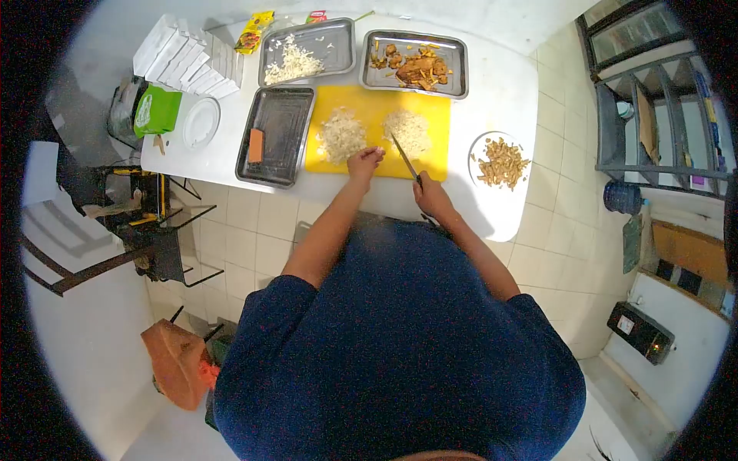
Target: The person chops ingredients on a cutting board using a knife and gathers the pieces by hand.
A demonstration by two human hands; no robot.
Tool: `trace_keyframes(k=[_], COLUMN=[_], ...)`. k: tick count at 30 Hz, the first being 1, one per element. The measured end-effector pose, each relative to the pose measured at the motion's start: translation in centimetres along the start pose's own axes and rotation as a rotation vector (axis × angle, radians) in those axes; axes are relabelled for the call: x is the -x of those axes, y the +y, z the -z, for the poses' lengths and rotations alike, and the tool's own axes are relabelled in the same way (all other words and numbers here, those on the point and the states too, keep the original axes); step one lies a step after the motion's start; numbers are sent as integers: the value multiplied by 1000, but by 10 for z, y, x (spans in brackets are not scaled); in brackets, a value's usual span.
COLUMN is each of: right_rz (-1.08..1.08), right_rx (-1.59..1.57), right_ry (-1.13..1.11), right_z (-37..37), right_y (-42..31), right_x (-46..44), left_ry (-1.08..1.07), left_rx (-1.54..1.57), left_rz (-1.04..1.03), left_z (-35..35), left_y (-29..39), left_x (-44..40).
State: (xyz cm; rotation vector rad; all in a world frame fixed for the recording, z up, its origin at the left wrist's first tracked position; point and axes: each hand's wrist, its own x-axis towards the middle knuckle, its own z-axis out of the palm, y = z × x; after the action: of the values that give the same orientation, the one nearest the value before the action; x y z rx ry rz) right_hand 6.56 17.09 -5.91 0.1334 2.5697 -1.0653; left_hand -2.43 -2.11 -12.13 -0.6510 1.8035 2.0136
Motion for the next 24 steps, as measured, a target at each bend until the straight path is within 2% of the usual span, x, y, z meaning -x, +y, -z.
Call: trace_keyframes(k=[2,5,8,11,14,17,20,24], right_rz=[18,70,38,-14,-9,-43,-46,-62], right_rx=[-8,-8,22,52,99,133,119,131], right_ry=[10,49,7,-33,-5,-38,-60,-48], right_z=[-1,-9,-9,4,-2,-1,-1,4], right_y=[-1,9,9,1,7,10,10,7], right_x=[2,-1,4,6,9,8,7,5], left_ry=[-54,-137,123,54,-20,-3,-3,-18], left_rx=[65,-75,-620,-821,-1191,-1172,-967,-1048], left_rz=[30,-72,-154,-386,-769,-775,-776,-497], left_z=[0,3,1,15,17,12,7,-12], left_y=[-2,9,-3,-20,-19,-22,-31,-8], left_x=[-3,7,6,5,18,24,6,-2])
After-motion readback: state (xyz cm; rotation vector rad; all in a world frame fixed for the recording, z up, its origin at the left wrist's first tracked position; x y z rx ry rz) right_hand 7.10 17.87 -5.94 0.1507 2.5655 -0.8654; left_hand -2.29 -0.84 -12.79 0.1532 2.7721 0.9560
